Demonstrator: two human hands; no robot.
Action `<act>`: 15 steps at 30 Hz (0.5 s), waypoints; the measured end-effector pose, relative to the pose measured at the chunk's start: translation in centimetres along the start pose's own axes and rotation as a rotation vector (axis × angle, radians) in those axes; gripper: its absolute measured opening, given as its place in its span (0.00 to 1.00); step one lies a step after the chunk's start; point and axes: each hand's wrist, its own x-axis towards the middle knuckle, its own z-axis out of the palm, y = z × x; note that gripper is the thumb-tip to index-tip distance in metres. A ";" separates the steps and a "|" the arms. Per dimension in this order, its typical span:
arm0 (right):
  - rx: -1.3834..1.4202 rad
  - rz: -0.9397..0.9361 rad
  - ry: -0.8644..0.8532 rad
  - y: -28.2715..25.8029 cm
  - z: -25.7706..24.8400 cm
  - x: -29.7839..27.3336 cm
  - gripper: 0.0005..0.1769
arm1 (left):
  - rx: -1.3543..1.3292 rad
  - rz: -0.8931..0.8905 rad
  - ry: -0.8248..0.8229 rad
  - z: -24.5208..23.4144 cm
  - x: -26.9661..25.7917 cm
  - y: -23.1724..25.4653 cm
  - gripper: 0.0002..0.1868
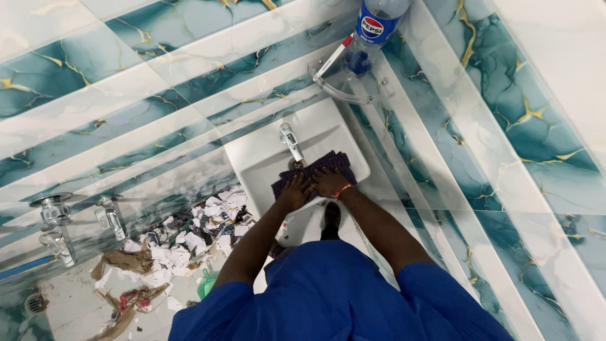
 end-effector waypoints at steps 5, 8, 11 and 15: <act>0.187 0.142 -0.074 -3.4 -0.8 -3.5 0.33 | -0.140 0.024 -0.099 0.0 -4.2 -1.3 0.34; 0.079 0.056 0.027 -6.2 -0.4 -7.0 0.37 | -0.014 0.074 -0.084 -0.8 -7.9 -1.2 0.38; 0.168 -0.020 0.088 -8.0 0.1 -8.5 0.38 | 0.019 0.079 -0.069 -2.0 -11.8 -0.9 0.39; 0.211 0.010 0.082 -8.7 0.8 -7.0 0.37 | 0.004 0.025 -0.076 -2.8 -12.7 -0.6 0.38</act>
